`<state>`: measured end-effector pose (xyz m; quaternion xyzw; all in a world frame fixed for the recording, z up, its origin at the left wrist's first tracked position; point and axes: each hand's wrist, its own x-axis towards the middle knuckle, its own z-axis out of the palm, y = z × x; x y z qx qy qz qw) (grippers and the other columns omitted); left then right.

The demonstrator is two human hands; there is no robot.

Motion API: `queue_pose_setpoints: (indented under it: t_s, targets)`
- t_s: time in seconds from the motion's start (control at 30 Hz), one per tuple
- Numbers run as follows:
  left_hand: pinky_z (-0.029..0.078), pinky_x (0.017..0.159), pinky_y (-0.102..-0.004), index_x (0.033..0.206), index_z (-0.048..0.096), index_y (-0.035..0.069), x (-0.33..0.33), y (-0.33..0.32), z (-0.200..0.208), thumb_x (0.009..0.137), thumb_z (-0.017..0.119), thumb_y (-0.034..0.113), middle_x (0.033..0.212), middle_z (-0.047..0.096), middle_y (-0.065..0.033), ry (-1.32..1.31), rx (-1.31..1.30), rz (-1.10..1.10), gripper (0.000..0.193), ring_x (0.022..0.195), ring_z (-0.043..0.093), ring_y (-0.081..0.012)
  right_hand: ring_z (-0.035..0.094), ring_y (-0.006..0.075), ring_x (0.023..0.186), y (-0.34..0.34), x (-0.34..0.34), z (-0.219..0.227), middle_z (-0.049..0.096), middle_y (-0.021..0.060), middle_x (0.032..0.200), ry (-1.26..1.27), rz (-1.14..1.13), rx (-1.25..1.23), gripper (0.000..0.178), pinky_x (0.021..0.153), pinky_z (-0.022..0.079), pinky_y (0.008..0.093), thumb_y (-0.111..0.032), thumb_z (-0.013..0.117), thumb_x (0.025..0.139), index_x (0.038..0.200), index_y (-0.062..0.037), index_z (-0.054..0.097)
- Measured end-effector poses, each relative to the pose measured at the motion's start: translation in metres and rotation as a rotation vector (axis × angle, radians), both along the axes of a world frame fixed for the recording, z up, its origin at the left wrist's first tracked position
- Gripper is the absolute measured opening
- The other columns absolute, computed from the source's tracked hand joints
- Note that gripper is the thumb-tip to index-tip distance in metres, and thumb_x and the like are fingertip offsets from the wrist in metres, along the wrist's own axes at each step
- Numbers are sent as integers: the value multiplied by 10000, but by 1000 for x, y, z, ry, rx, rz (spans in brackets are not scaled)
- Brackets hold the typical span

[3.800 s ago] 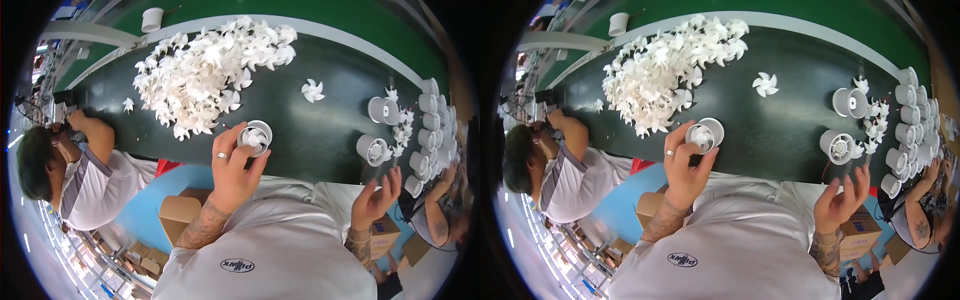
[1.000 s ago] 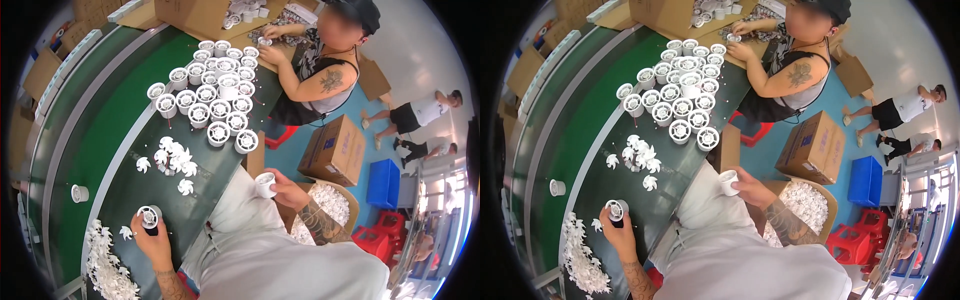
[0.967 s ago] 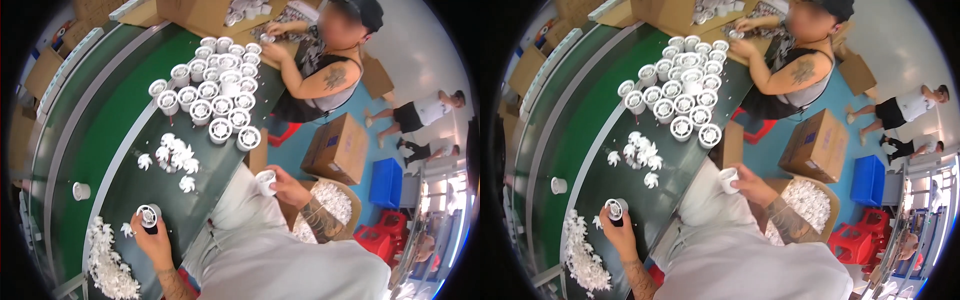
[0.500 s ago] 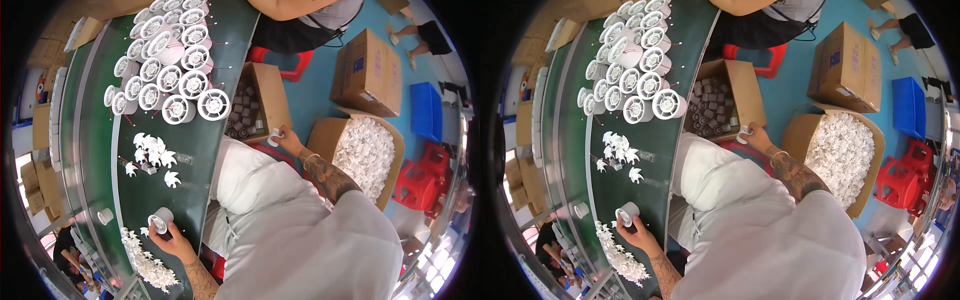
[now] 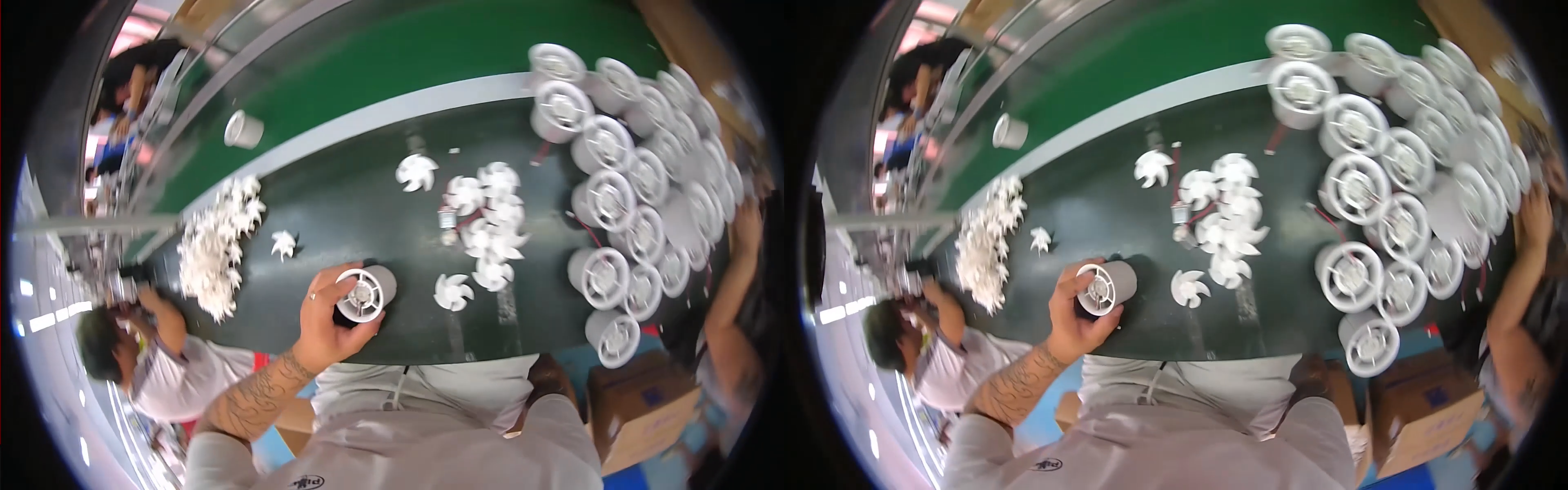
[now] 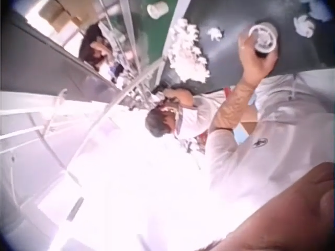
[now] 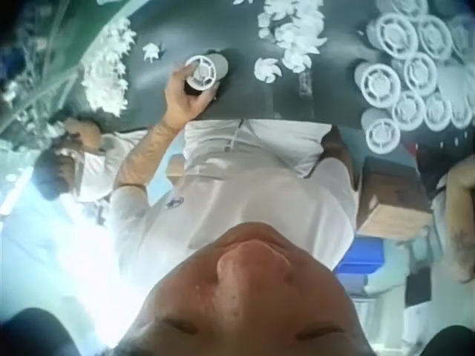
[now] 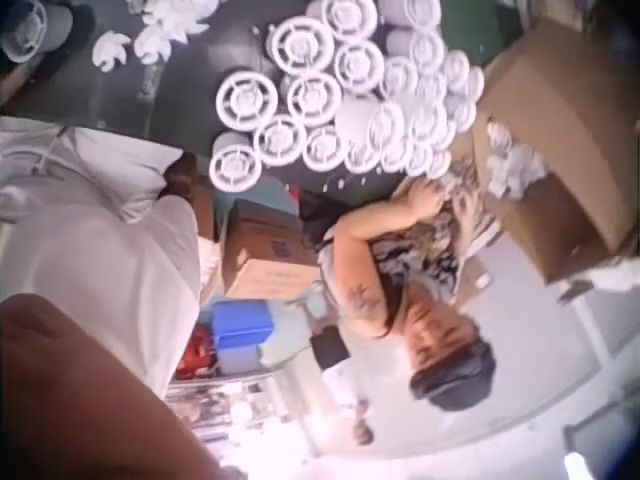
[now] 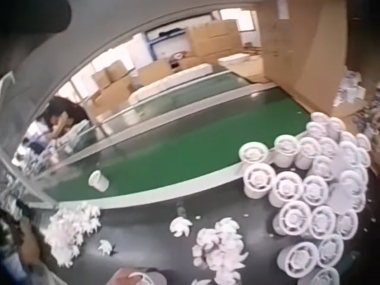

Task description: The person assembles electronic fan or light parts by hand, inserting fan components and electronic units into white plastic housings.

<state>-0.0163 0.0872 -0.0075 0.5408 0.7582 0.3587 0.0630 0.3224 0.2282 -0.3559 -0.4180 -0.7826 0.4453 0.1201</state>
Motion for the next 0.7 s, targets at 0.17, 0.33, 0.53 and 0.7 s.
queue_pose_setpoints:
  t_s: [0.17, 0.33, 0.53, 0.7]
  targets:
    - [487, 865, -481, 1262, 419, 76, -4, 6, 6, 680, 803, 50, 1158, 584, -267, -25, -30, -82, 698, 1075, 603, -402, 581, 299, 975, -2, 26, 27, 609, 177, 1095, 65, -3, -104, 327, 867, 477, 382, -220, 655, 862, 1110, -22, 577]
    - [484, 865, -485, 1252, 435, 71, -4, 8, 6, 684, 809, 95, 1180, 576, -269, -57, -3, -99, 680, 1072, 601, -410, 569, 264, 930, 9, 43, 82, 601, 152, 1059, 113, -124, -105, 266, 828, 477, 348, -175, 631, 881, 1090, -25, 564]
    - [494, 876, -463, 1162, 524, 42, -7, -1, 14, 702, 823, 173, 1233, 577, -241, -106, -17, -91, 564, 1050, 596, -402, 554, 222, 875, 19, 46, 178, 592, 121, 1016, 123, -423, 1, 193, 782, 478, 306, -120, 601, 904, 1065, -28, 548]
    - [497, 885, -429, 1179, 527, 39, -3, -4, 13, 676, 822, 179, 1176, 616, -219, -222, 49, -11, 600, 1049, 603, -382, 541, 188, 829, 5, 52, 239, 584, 96, 980, 221, -646, 55, 136, 743, 479, 271, -75, 577, 923, 1044, -31, 535]
